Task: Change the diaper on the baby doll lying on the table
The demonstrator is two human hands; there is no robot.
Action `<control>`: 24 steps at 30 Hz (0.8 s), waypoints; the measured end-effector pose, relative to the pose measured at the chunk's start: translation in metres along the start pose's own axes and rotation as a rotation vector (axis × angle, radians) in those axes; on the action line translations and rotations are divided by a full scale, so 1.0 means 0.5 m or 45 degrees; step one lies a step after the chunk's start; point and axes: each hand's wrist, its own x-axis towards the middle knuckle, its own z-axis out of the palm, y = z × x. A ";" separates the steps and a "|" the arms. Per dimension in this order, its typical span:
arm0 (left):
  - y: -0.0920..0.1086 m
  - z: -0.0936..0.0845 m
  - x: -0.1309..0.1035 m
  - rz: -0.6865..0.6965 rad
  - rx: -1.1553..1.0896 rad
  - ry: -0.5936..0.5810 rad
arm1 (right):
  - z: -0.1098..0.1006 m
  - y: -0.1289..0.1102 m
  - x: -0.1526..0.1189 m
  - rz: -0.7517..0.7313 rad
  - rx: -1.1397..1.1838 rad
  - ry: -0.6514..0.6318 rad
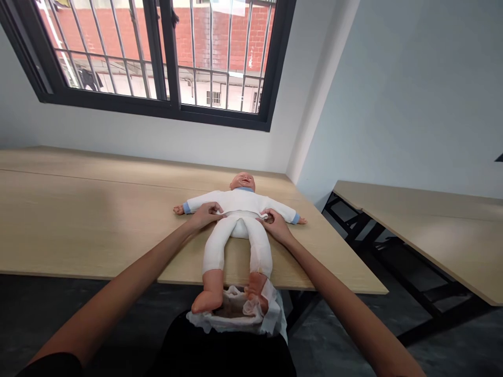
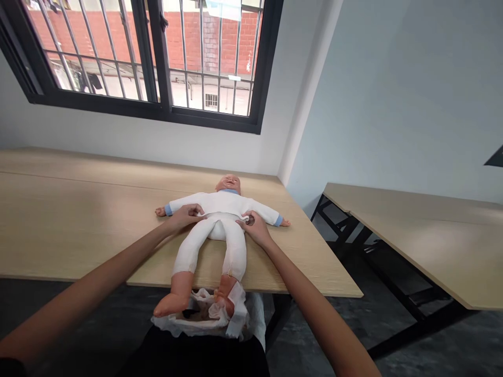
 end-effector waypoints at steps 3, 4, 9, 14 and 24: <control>-0.005 0.005 0.000 0.023 0.061 0.028 | 0.003 0.000 0.000 -0.033 -0.070 0.014; -0.005 0.006 -0.001 0.026 0.078 0.036 | 0.003 0.000 0.001 -0.046 -0.093 0.021; -0.004 0.010 -0.007 0.034 0.144 0.059 | 0.003 0.007 0.006 -0.103 -0.184 0.026; -0.004 0.014 -0.011 0.050 0.190 0.068 | -0.001 0.012 0.007 -0.114 -0.230 0.030; 0.028 -0.007 -0.019 0.080 0.367 0.075 | -0.016 -0.014 0.000 0.045 -0.052 -0.047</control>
